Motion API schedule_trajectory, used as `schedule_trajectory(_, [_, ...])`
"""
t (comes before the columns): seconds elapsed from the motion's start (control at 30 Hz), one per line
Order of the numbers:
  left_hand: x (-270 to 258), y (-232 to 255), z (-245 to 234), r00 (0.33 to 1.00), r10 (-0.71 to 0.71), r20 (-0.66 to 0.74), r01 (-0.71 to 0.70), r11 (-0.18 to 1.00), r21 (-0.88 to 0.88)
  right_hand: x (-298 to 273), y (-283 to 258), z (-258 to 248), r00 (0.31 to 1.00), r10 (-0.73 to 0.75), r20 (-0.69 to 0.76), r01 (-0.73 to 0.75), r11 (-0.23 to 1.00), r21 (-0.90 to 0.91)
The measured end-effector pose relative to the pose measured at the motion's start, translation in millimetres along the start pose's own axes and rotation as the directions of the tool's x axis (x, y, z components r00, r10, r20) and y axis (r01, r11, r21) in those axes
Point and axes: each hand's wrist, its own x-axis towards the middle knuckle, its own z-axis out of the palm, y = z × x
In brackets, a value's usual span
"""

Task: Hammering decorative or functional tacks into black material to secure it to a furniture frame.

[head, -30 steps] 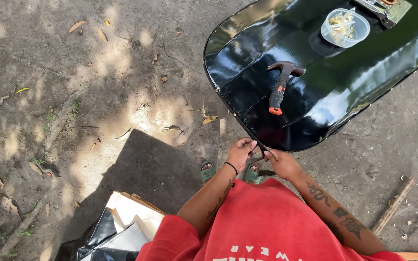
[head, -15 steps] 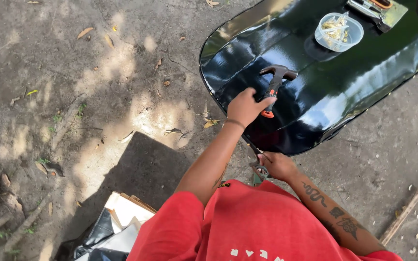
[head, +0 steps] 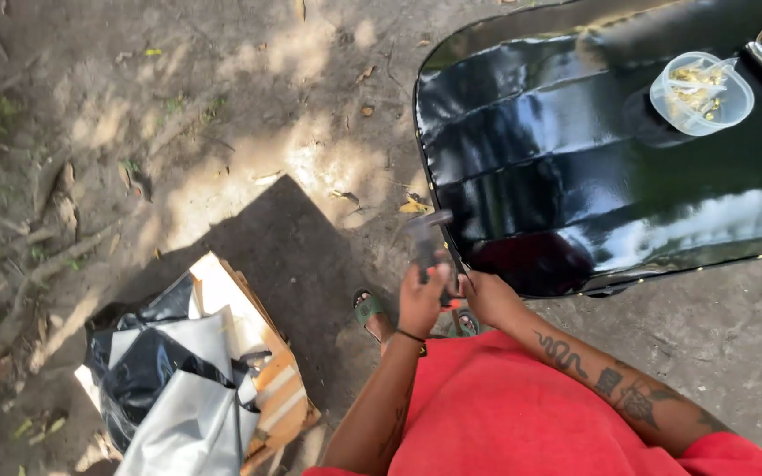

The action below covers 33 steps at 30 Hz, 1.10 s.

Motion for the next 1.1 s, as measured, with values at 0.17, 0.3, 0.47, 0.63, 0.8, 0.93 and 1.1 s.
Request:
schedule_trajectory(0.17, [-61, 14, 2, 0.946, 0.067, -0.317, 0.045, 0.942, 0.332, -1, 0, 0, 0.999, 0.037, 0.026, -0.038, 0.998, 0.046])
schedule_trajectory(0.3, [-76, 39, 27, 0.893, 0.22, -0.392, -0.035, 0.904, 0.427, 3, 3, 3, 0.999, 0.028, 0.017, -0.029, 0.997, 0.076])
schedule_trajectory(0.47, [-61, 0, 49, 0.953, -0.038, -0.301, 0.172, 0.885, 0.432, 14, 17, 8, 0.999, 0.021, 0.024, -0.021, 1.0, 0.0])
schedule_trajectory(0.63, [-55, -37, 40, 0.896, 0.128, -0.425, -0.042, 0.977, 0.207, 5, 7, -2, 0.998, 0.021, 0.064, -0.019, 0.999, -0.046])
schedule_trajectory(0.8, [-54, -52, 52, 0.961, 0.117, -0.25, -0.047, 0.962, 0.27, -6, 18, -4, 0.991, 0.051, 0.122, -0.037, 0.993, -0.115])
schedule_trajectory(0.93, [-72, -31, 61, 0.924, 0.07, -0.376, -0.035, 0.995, 0.098, -17, 28, -12, 0.985, 0.059, 0.162, -0.027, 0.98, -0.195])
schedule_trajectory(1.1, [-65, -54, 75, 0.915, 0.032, -0.403, 0.08, 0.963, 0.258, -19, 60, -18, 0.955, 0.086, 0.283, 0.019, 0.937, -0.348])
